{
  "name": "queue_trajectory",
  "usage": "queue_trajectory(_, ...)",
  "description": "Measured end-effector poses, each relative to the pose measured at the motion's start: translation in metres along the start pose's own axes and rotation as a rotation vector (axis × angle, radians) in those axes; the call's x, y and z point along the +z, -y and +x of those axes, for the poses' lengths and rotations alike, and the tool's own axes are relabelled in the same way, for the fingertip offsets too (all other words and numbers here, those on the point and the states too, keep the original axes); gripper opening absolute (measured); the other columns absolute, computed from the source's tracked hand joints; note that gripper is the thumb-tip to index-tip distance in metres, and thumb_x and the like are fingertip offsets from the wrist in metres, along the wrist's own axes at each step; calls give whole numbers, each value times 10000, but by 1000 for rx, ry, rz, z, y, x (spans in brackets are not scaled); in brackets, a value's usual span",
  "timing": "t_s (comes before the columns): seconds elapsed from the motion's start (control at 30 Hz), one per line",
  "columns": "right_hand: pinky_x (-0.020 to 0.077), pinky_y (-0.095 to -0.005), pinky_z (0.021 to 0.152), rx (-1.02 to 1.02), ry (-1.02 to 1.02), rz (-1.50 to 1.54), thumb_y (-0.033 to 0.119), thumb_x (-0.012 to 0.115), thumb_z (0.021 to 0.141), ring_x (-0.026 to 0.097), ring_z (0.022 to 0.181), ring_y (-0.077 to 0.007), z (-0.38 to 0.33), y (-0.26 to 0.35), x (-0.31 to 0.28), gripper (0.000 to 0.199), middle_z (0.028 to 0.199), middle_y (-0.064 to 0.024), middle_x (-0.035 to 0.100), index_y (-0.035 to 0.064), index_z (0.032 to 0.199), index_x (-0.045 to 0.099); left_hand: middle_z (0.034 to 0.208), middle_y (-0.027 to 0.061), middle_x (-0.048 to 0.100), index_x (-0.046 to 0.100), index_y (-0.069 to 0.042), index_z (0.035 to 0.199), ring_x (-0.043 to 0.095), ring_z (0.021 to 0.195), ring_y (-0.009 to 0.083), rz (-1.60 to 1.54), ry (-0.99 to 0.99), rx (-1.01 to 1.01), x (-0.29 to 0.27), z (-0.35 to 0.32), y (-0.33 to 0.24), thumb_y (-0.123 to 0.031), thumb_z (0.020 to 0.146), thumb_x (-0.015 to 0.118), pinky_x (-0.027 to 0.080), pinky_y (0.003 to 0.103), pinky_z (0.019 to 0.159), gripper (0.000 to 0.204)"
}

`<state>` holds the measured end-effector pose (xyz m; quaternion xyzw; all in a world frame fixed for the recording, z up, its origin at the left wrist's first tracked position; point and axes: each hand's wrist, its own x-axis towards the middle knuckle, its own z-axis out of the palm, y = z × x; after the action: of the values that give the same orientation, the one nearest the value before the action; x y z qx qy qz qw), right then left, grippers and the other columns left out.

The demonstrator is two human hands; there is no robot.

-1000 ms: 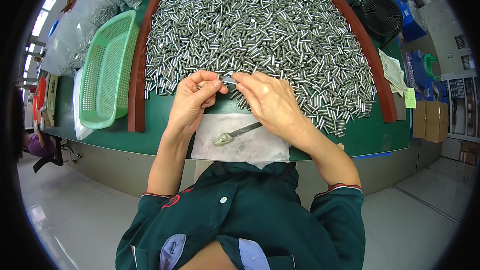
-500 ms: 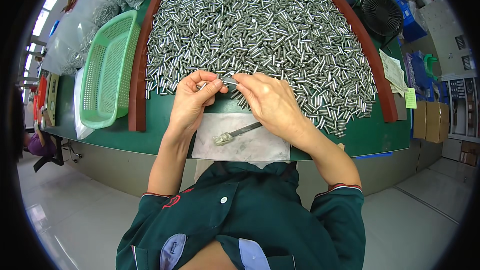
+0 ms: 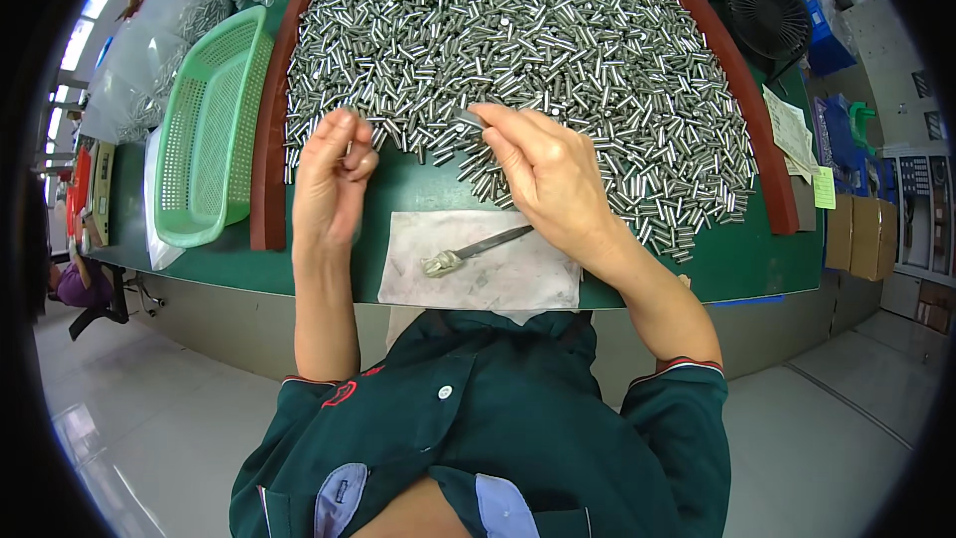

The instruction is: Inspecting and cleaning small metal cylindrical components using a hand tool.

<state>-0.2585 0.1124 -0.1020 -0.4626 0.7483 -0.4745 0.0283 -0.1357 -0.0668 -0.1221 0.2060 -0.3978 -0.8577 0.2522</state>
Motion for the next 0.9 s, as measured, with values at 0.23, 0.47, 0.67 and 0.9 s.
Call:
queue_trajectory(0.23,447,-351,528,50,38,15,104,563,856,577,564,-260,1,2,1,176,734,-126,609,33,1015,585,731,63,574,561,-20,906,337,527,30,108,5,-102,-16,-26,-4,-73,858,572,264,172,473,73)
queue_trajectory(0.47,433,-388,495,21,185,-110,105,559,847,586,563,-293,-2,19,0,105,633,-125,579,33,915,527,455,63,385,575,-11,714,410,404,192,1427,-159,410,-2,-48,11,-52,707,665,305,352,426,99)
queue_trajectory(0.67,447,-370,464,-154,275,-387,33,597,765,590,568,-273,-11,35,21,138,632,-104,570,36,902,587,468,68,407,569,-21,719,419,416,234,1510,-120,407,-8,-52,16,-52,702,673,306,378,431,110)
queue_trajectory(0.9,453,-349,445,-154,277,-503,39,581,728,587,552,-236,-15,36,52,242,607,-69,521,63,966,615,474,61,421,555,-27,698,444,429,236,1480,-124,458,-13,-53,19,-35,703,672,332,377,438,118)
